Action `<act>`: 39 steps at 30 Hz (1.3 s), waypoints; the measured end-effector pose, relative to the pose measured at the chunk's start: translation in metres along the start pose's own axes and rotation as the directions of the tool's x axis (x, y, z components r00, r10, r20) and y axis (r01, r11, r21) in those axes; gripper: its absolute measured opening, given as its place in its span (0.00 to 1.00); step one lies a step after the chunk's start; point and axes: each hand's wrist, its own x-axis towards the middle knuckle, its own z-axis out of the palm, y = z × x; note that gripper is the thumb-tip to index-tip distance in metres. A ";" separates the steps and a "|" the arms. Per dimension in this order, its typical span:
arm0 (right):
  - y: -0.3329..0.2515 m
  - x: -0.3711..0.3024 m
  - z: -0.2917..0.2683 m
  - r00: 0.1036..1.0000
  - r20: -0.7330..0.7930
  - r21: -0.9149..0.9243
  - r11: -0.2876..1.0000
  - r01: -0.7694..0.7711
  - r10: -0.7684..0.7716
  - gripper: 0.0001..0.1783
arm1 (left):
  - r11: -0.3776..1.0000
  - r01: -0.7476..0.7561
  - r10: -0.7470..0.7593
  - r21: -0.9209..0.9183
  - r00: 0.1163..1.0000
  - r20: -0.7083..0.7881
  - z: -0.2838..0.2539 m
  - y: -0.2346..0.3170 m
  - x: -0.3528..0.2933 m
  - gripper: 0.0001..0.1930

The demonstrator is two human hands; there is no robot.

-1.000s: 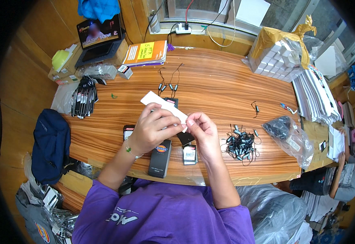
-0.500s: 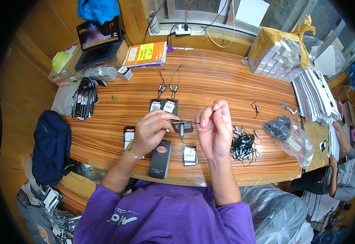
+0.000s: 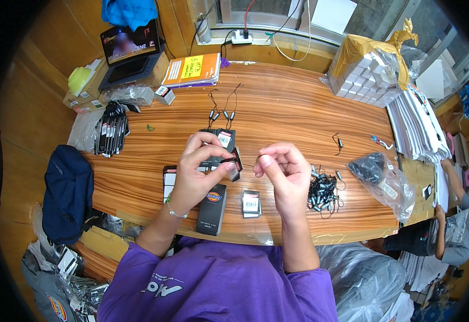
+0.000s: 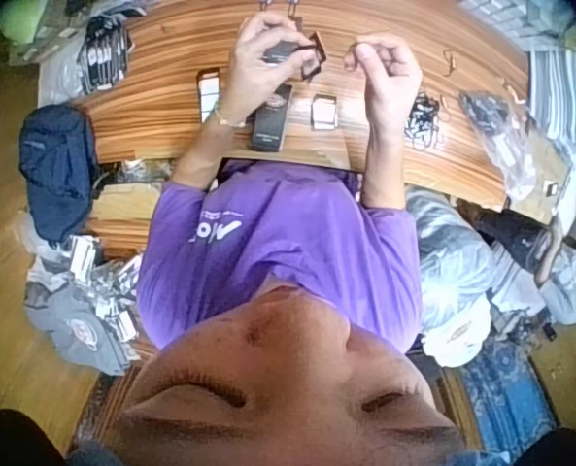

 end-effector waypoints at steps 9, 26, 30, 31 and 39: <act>-0.004 -0.004 0.005 0.982 0.143 -0.214 0.973 -0.089 0.122 0.12 | 0.989 0.034 -0.014 -0.143 0.991 0.135 -0.011 0.013 0.009 0.07; -0.001 -0.005 0.000 0.901 0.274 -0.168 0.939 -0.299 0.335 0.11 | 0.961 0.196 -0.101 -0.195 0.906 0.411 -0.021 0.014 0.017 0.05; 0.002 -0.003 -0.005 0.883 0.321 -0.051 0.937 -0.345 0.343 0.12 | 0.907 0.316 -0.153 -0.277 0.863 0.482 -0.022 0.012 0.016 0.05; 0.004 -0.004 -0.007 0.884 0.323 -0.044 0.939 -0.342 0.337 0.12 | 0.897 0.331 -0.158 -0.294 0.860 0.486 -0.022 0.012 0.015 0.05; 0.020 -0.012 -0.014 0.886 0.321 -0.047 0.939 -0.339 0.336 0.14 | 0.887 0.335 -0.151 -0.317 0.860 0.487 -0.017 0.008 0.007 0.05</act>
